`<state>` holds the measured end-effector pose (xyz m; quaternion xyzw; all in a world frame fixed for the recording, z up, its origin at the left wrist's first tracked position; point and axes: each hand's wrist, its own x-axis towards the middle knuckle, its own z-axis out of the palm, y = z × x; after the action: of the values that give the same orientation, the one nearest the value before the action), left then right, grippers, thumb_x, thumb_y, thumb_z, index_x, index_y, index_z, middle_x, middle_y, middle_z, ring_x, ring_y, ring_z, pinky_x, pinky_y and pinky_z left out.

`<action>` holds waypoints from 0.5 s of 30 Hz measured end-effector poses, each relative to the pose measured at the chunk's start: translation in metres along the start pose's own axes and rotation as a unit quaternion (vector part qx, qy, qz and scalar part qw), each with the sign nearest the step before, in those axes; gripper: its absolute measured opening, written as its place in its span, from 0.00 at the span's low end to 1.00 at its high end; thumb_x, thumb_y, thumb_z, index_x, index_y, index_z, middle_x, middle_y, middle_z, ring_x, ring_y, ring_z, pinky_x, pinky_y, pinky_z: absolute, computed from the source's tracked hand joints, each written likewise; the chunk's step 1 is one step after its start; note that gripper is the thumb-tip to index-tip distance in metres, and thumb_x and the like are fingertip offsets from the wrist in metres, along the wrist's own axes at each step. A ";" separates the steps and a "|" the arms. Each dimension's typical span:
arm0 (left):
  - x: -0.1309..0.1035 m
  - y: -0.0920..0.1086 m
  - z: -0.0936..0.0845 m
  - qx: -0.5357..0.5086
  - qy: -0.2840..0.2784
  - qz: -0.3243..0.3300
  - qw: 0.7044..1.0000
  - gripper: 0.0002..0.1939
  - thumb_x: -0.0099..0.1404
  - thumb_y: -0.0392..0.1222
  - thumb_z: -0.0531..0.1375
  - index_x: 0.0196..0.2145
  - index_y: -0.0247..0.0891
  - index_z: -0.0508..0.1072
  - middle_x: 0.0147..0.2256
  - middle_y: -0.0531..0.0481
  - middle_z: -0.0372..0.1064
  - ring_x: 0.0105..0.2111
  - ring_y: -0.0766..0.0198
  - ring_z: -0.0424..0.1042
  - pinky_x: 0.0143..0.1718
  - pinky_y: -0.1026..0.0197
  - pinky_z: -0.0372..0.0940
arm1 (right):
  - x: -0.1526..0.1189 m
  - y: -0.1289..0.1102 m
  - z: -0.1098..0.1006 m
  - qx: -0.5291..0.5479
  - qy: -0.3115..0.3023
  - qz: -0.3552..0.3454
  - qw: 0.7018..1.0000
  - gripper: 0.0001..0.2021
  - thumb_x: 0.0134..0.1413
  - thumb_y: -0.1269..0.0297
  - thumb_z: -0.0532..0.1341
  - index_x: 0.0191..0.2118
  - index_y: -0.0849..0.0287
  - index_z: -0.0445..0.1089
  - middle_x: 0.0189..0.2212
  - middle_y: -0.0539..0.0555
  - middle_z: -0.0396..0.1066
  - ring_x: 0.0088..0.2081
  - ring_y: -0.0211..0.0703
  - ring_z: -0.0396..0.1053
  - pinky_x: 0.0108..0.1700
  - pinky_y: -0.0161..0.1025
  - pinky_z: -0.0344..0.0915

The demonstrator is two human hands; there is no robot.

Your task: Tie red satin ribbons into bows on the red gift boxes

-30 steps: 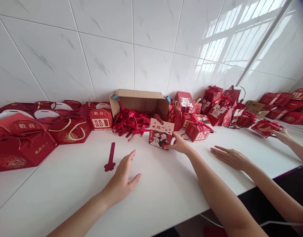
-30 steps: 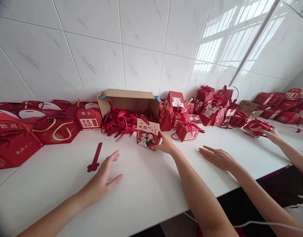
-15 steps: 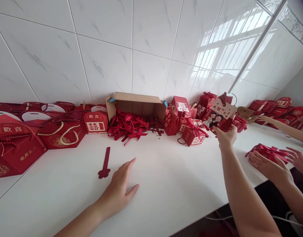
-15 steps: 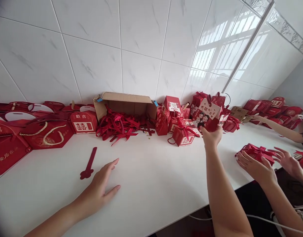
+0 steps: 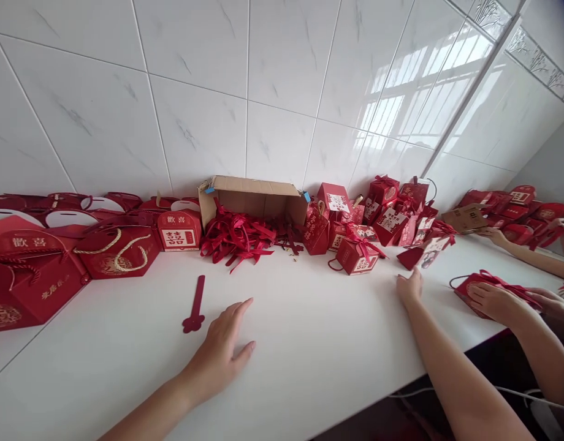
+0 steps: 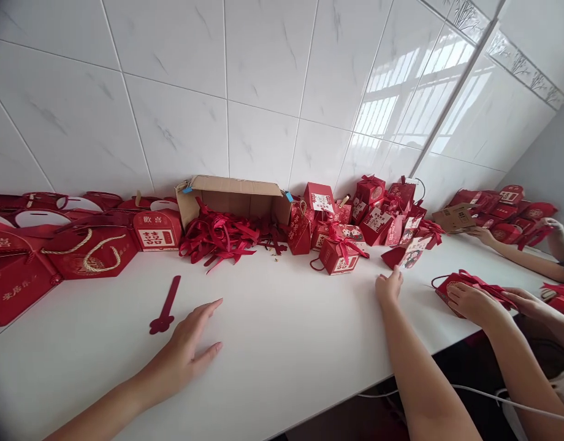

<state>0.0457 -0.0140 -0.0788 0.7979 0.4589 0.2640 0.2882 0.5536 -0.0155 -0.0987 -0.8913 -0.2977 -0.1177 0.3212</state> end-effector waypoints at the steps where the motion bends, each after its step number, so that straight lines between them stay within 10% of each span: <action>1: 0.001 -0.002 0.000 0.005 -0.001 0.005 1.000 0.28 0.64 0.46 0.51 0.61 0.57 0.48 0.60 0.49 0.52 0.60 0.48 0.53 0.53 0.43 0.61 | -0.003 0.000 0.004 -0.010 -0.016 -0.002 1.000 0.15 0.61 0.61 0.57 0.52 0.60 0.64 0.50 0.58 0.64 0.46 0.44 0.67 0.46 0.46 0.68; 15: 0.002 0.004 -0.004 0.176 -0.034 0.091 0.980 0.22 0.63 0.45 0.53 0.54 0.39 0.64 0.61 0.37 0.51 0.61 0.43 0.51 0.57 0.39 0.53 | -0.056 -0.003 0.000 -0.129 -0.205 -0.109 0.964 0.29 0.58 0.52 0.44 0.60 0.63 0.59 0.61 0.64 0.54 0.63 0.57 0.49 0.62 0.55 0.48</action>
<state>0.0462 -0.0127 -0.0732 0.8831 0.4137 0.1771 0.1331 0.5070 -0.0387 -0.1195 -0.8923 -0.4350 -0.0041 0.1205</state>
